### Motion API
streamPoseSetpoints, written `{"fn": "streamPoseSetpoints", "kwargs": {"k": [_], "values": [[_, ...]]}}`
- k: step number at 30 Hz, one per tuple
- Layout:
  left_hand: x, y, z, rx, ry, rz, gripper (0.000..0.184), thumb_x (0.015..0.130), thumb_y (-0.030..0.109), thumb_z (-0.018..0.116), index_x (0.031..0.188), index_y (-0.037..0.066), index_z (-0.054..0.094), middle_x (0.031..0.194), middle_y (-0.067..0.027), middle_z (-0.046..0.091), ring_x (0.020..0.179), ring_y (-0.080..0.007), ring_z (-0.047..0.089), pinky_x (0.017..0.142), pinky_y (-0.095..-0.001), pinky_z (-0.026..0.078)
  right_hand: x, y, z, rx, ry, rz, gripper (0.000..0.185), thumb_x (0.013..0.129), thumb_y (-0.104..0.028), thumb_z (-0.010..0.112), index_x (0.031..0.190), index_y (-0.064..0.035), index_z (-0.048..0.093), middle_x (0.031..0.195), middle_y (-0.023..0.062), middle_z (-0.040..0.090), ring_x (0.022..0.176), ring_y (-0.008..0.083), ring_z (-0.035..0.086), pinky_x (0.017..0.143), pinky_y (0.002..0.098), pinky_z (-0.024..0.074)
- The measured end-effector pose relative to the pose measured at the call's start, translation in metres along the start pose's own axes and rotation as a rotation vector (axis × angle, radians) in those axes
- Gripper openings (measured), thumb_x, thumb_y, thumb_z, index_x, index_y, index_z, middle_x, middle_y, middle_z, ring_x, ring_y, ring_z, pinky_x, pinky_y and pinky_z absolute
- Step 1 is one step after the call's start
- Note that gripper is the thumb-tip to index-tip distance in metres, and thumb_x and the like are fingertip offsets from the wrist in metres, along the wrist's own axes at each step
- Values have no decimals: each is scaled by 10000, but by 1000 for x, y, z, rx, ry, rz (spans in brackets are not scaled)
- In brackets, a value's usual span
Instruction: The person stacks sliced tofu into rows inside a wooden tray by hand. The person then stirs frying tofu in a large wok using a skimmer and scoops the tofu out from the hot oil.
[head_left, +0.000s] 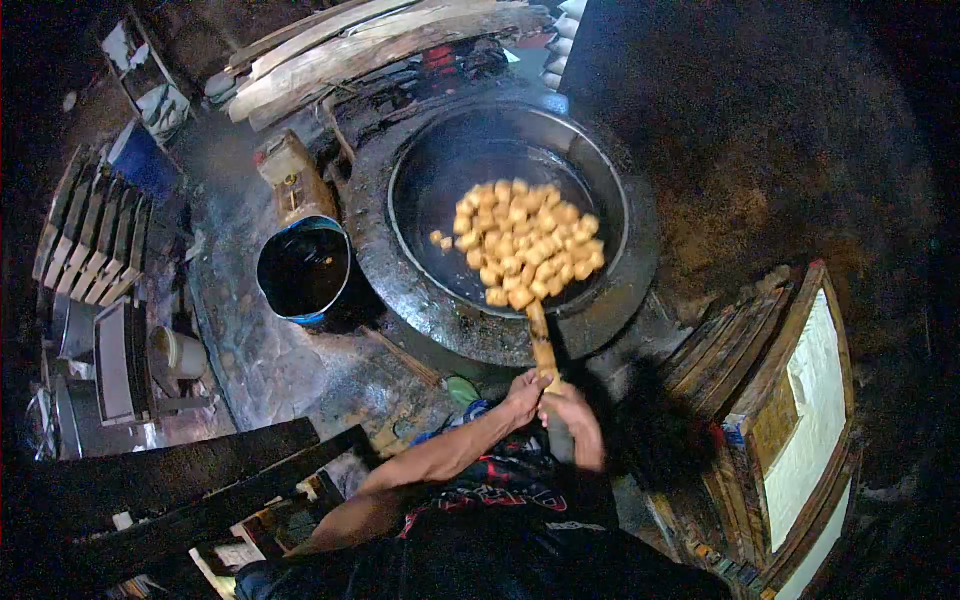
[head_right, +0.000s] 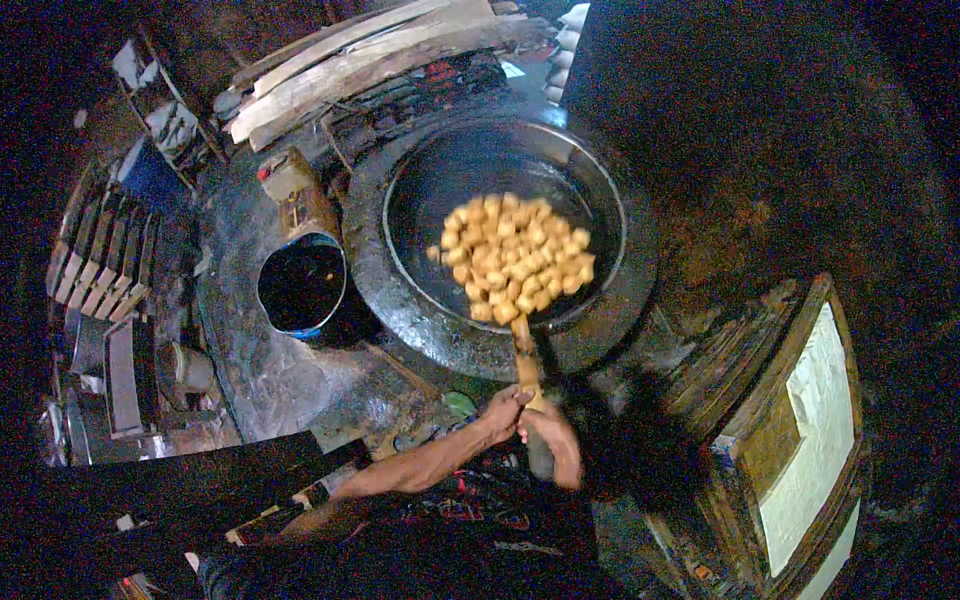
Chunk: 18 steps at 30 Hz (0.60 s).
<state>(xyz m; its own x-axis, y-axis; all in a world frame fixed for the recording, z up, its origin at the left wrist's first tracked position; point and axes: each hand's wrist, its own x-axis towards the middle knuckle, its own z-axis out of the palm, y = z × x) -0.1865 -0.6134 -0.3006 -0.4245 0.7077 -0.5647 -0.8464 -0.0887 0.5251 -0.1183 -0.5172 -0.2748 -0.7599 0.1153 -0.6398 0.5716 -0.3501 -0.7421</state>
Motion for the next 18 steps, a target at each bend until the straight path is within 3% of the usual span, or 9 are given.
{"fn": "streamPoseSetpoints", "kwargs": {"k": [2, 5, 8, 9, 11, 12, 15, 18], "values": [[7, -16, -12, -71, 28, -88, 143, 885, 178, 489, 956, 55, 492, 663, -47, 539, 357, -146, 452, 274, -310, 443, 15, 29, -10, -68, 26, 115, 94, 784, -61, 515, 875, -40, 528, 620, 58, 546, 475, 156, 526, 430, 291, 456], [5, -8, 0, -84, 6, -25, 166, 886, 218, 494, 916, 57, 466, 587, -36, 488, 342, -147, 439, 287, -335, 448, -3, 6, -6, 13, 71, 107, 93, 786, -65, 520, 873, -36, 531, 639, 61, 562, 477, 153, 527, 419, 291, 456], [17, 27, 6, 38, -277, 36, 158, 893, 204, 488, 935, 56, 453, 607, -25, 483, 389, -153, 477, 373, -302, 471, 0, -33, -15, -28, 10, -4, 239, 764, -34, 542, 1000, -25, 514, 670, 63, 565, 474, 132, 519, 393, 269, 451], [18, 46, 9, 112, -346, 6, 309, 877, 249, 512, 1089, 39, 432, 786, -51, 551, 597, -175, 565, 502, -339, 516, 2, -47, -19, -34, 0, -50, 258, 757, -36, 545, 1012, -25, 514, 671, 60, 562, 473, 128, 515, 392, 264, 448], [19, 71, 7, 398, -282, -3, 569, 852, 318, 537, 1293, 49, 298, 1097, -83, 530, 951, -206, 546, 678, -400, 515, -3, -79, -16, -51, 71, -139, 165, 746, -16, 504, 911, -18, 513, 646, 58, 532, 448, 133, 501, 400, 268, 437], [8, 91, 8, 534, -288, -36, 744, 834, 371, 542, 1383, 92, 125, 1306, -77, 396, 1185, -217, 387, 798, -436, 470, 0, -82, -23, -53, 79, -112, 173, 750, -24, 514, 921, -27, 484, 644, 55, 517, 452, 130, 498, 390, 269, 429], [-7, 109, -44, 694, -242, -28, 640, 839, 386, 535, 1345, 93, 275, 1310, -80, 394, 1195, -227, 381, 792, -420, 478, 1, -99, -22, 21, 64, -93, 178, 751, -34, 535, 915, -31, 465, 654, 52, 514, 465, 130, 501, 393, 273, 428], [-46, 122, -123, 776, 94, 34, 561, 858, 366, 520, 1299, 58, 359, 1237, -87, 477, 1141, -214, 448, 851, -373, 444, 8, -82, -33, 21, 26, -7, 190, 752, -41, 551, 918, -48, 460, 667, 57, 514, 476, 144, 508, 408, 291, 436]]}}
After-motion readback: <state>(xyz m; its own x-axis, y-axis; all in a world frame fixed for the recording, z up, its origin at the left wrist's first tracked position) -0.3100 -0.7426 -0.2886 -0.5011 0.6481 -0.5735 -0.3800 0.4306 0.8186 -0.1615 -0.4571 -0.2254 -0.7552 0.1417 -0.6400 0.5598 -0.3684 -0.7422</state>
